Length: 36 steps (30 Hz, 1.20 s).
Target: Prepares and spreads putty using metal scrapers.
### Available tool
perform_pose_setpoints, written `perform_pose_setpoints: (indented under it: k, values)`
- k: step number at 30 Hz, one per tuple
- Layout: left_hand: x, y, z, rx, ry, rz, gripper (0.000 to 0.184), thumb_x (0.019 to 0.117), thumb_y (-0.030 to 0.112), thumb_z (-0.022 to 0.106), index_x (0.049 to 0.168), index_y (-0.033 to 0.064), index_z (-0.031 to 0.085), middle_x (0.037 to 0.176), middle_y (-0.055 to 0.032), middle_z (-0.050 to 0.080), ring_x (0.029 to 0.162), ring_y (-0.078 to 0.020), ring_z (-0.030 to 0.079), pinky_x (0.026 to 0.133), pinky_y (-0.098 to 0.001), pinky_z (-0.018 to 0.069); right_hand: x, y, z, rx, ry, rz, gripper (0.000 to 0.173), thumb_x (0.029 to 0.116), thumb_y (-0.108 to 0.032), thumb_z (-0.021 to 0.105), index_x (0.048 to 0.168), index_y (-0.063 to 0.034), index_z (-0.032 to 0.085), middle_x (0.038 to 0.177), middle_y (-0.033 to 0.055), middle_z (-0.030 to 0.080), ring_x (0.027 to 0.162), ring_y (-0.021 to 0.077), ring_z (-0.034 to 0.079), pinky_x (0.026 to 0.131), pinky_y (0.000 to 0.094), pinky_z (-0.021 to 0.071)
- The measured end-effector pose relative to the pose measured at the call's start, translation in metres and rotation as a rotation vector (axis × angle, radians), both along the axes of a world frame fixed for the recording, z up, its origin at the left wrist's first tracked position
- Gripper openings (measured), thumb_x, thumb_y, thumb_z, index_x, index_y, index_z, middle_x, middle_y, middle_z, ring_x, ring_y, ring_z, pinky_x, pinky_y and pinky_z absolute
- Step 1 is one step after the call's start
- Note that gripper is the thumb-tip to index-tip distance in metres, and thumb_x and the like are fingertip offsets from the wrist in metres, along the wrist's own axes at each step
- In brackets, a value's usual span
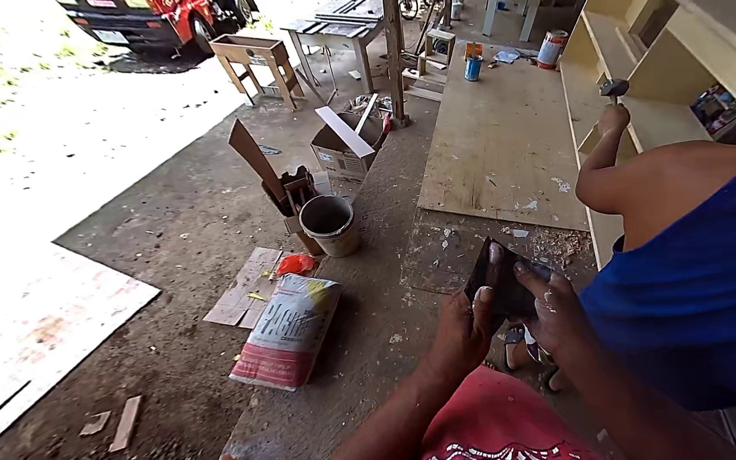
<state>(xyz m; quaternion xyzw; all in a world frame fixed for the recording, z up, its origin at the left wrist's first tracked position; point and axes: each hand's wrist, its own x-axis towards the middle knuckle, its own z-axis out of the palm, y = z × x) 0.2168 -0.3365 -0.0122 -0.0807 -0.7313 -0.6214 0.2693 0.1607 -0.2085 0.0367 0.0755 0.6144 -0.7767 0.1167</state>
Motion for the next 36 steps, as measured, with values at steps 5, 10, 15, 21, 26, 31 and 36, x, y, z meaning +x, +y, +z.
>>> perform_pose_setpoints:
  k: [5, 10, 15, 21, 26, 31, 36]
  values:
    - [0.012, -0.003, 0.004, -0.04, -0.111, -0.18, 0.059, 0.1101, 0.048, 0.031, 0.099, 0.0023, 0.066, 0.08, -0.0017, 0.067, 0.076, -0.0028, 0.066, 0.072, -0.0254, 0.0577, -0.023, 0.019, 0.014, -0.049, 0.096, 0.219, 0.021, 0.1042, -0.012, 0.054, 0.119, 0.0004, 0.063, 0.102, 0.0175, 0.073, 0.088, 0.0251, 0.074, 0.079, 0.0431, 0.0641]
    - [0.011, -0.012, -0.001, 0.614, -0.174, -0.24, 0.044, 0.11, 0.042, 0.038, 0.112, 0.0078, 0.065, 0.095, 0.001, 0.074, 0.091, -0.0082, 0.072, 0.087, -0.0329, 0.061, -0.033, 0.055, 0.037, 0.327, 1.013, 0.251, 0.017, 0.1057, -0.028, 0.055, 0.112, -0.0199, 0.068, 0.098, -0.0104, 0.07, 0.089, 0.0014, 0.068, 0.082, 0.0252, 0.0602]
    - [0.003, -0.007, 0.022, 1.081, -0.183, -0.217, 0.028, 0.1101, 0.02, 0.036, 0.117, 0.0056, 0.059, 0.097, -0.0072, 0.074, 0.092, -0.0166, 0.074, 0.087, -0.0379, 0.0613, -0.037, 0.059, 0.016, 0.521, 1.511, 0.397, 0.033, 0.1091, -0.029, 0.046, 0.137, -0.0222, 0.062, 0.136, 0.0065, 0.061, 0.127, 0.0156, 0.059, 0.106, 0.0336, 0.0525]
    - [-0.01, 0.006, 0.023, 1.136, -0.079, -0.299, 0.026, 0.1046, 0.025, 0.055, 0.119, 0.0032, 0.058, 0.099, -0.0103, 0.074, 0.093, -0.0192, 0.074, 0.088, -0.0406, 0.0607, -0.041, 0.054, -0.003, 0.675, 1.623, 0.434, 0.041, 0.1067, -0.019, 0.046, 0.148, -0.0225, 0.05, 0.151, 0.0132, 0.053, 0.14, 0.0241, 0.051, 0.116, 0.0388, 0.0451]
    - [-0.017, 0.005, 0.01, 0.919, 0.064, -0.314, 0.033, 0.1013, 0.035, 0.063, 0.119, 0.0064, 0.064, 0.102, -0.0066, 0.075, 0.095, -0.0162, 0.073, 0.09, -0.0398, 0.0601, -0.037, 0.051, -0.015, 0.698, 1.554, 0.329, 0.042, 0.1101, -0.025, 0.04, 0.15, -0.013, 0.048, 0.151, 0.0118, 0.052, 0.14, 0.0163, 0.05, 0.118, 0.031, 0.0407]
    - [-0.024, -0.003, 0.002, 0.752, 0.09, -0.275, 0.03, 0.1037, 0.034, 0.059, 0.114, 0.0071, 0.066, 0.098, -0.0048, 0.075, 0.09, -0.0142, 0.074, 0.087, -0.0379, 0.0613, -0.03, 0.041, -0.024, 0.828, 1.413, 0.223, 0.049, 0.1117, -0.034, 0.038, 0.139, 0.0015, 0.058, 0.121, 0.0176, 0.07, 0.115, 0.0139, 0.066, 0.104, 0.0232, 0.0495]
    - [-0.034, -0.016, -0.009, 0.618, -0.042, -0.272, 0.027, 0.1073, 0.026, 0.051, 0.109, 0.0029, 0.065, 0.092, -0.0049, 0.075, 0.085, -0.0152, 0.074, 0.083, -0.0391, 0.0627, -0.032, 0.048, -0.018, 1.013, 1.266, 0.377, 0.055, 0.1108, -0.038, 0.034, 0.12, 0.0027, 0.069, 0.085, 0.012, 0.073, 0.079, 0.0163, 0.071, 0.074, 0.029, 0.0586]
